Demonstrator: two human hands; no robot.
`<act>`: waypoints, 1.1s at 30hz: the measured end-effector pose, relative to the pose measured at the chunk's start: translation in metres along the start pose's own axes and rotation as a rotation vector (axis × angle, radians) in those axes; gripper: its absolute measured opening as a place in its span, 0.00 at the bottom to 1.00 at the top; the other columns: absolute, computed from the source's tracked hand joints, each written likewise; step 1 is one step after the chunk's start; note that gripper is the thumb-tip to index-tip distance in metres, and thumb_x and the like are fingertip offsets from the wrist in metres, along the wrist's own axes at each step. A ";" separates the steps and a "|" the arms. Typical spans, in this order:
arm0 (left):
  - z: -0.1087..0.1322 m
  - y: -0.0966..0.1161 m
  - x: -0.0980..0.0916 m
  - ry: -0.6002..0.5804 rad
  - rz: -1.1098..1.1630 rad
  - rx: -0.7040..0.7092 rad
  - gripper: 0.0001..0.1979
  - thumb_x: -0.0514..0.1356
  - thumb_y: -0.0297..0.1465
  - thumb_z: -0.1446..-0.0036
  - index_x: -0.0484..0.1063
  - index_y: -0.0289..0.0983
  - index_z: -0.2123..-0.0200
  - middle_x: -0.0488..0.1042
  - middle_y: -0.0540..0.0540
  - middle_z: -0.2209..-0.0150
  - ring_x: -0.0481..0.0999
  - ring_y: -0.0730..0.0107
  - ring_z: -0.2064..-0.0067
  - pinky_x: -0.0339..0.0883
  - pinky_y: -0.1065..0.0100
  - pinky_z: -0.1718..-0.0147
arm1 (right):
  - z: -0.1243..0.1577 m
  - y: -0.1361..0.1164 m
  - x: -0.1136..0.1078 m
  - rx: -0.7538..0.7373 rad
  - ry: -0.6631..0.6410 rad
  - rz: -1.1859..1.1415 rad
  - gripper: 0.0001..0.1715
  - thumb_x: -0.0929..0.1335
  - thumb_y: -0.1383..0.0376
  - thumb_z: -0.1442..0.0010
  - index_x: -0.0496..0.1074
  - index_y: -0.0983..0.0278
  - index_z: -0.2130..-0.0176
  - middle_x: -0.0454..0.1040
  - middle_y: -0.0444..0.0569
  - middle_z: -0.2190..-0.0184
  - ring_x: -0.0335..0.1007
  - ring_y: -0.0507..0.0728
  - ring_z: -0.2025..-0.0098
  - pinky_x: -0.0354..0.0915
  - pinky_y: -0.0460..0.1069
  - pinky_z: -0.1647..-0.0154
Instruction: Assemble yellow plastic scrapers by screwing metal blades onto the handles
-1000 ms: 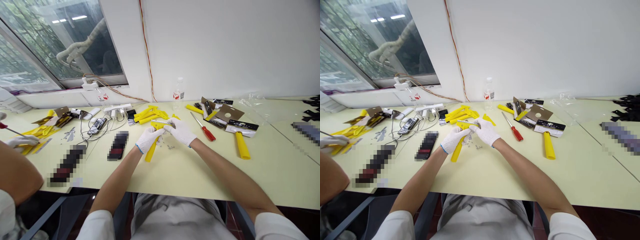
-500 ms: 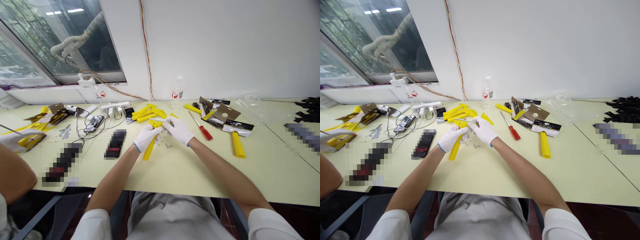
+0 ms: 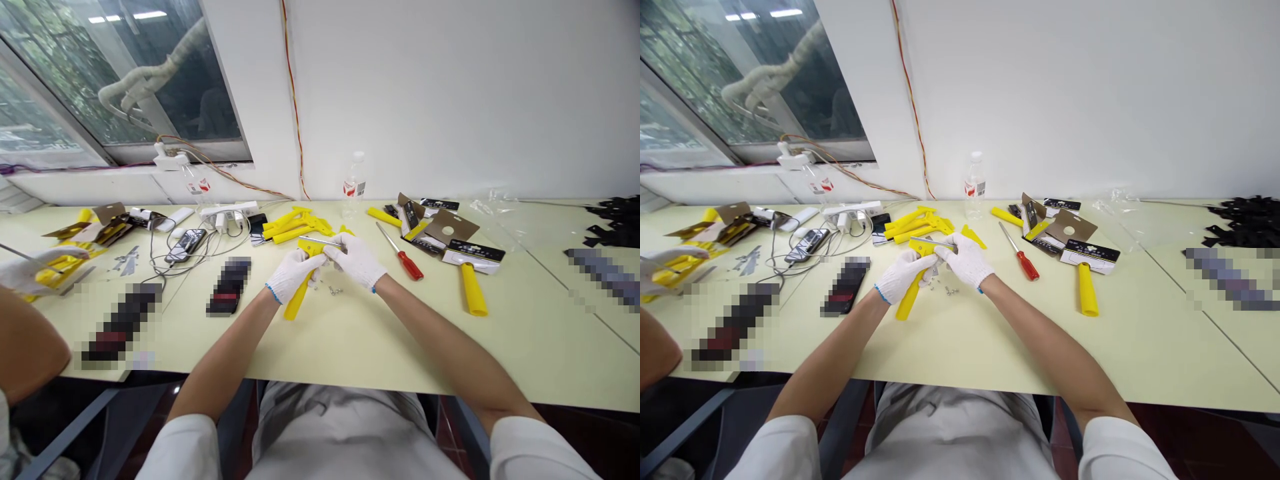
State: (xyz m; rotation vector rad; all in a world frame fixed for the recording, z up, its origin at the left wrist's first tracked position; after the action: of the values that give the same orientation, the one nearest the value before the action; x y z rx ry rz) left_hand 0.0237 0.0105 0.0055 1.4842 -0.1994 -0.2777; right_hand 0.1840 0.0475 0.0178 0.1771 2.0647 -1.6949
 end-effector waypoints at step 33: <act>-0.009 -0.016 -0.005 0.012 0.049 -0.050 0.23 0.73 0.50 0.38 0.75 0.36 0.63 0.72 0.48 0.77 0.67 0.74 0.77 0.61 0.69 0.76 | 0.001 0.001 0.002 0.075 -0.103 -0.057 0.14 0.73 0.55 0.30 0.73 0.63 0.60 0.79 0.46 0.69 0.72 0.52 0.73 0.70 0.47 0.69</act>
State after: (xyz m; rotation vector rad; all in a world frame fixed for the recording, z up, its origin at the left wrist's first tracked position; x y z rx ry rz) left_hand 0.0204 0.0193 -0.0113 1.4287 -0.2176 -0.2331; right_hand 0.1830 0.0460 0.0158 0.0538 1.9506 -1.7790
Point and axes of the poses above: each hand's wrist, its own z-axis away from the middle knuckle, its own x-axis out of the palm, y = z × x, the point moved 6 cm from there along -z, towards the middle knuckle
